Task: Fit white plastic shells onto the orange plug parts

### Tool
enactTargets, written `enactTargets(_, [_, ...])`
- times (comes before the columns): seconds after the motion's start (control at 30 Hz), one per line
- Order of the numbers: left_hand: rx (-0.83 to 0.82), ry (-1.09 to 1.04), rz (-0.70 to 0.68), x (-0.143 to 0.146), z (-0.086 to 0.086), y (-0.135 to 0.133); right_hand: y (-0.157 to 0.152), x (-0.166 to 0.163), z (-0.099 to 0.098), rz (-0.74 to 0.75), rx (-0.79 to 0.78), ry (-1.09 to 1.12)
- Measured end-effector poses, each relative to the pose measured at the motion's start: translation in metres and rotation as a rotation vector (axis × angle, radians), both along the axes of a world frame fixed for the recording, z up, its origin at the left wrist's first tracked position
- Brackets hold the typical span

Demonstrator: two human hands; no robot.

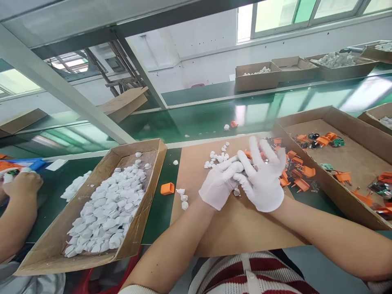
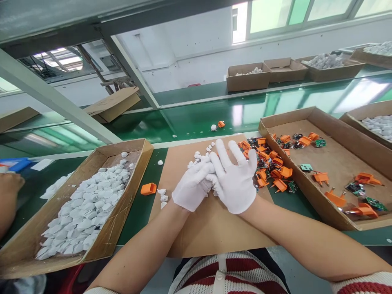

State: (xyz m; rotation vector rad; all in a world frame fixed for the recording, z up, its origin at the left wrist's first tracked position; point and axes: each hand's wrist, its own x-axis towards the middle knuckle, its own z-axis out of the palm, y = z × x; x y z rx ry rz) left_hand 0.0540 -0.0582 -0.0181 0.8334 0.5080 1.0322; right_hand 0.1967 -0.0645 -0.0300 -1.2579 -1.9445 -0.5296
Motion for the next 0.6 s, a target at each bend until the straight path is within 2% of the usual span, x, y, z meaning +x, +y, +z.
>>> enactTargets(0.13, [0.006,0.107,0.11,0.003,0.0,-0.002,0.0,0.0,0.0,0.021,0.004,-0.053])
enactTargets(0.27, [-0.047,0.088,0.209,0.002,0.007,-0.004,0.006,0.003,-0.007,0.166,-0.015,0.138])
enactTargets(0.33, [-0.05,0.07,0.205,0.0,0.011,-0.006,0.006,0.003,-0.007,0.183,0.023,0.19])
enactTargets(0.4, [-0.011,0.076,0.158,-0.003,0.013,-0.007,0.003,0.004,-0.003,0.183,0.035,0.136])
enactTargets(0.5, [0.068,0.173,0.099,-0.006,0.012,-0.004,0.004,0.005,0.003,0.213,-0.039,0.018])
enactTargets(0.6, [0.007,0.304,0.184,-0.008,0.01,0.004,0.017,0.011,0.005,0.216,-0.16,0.081])
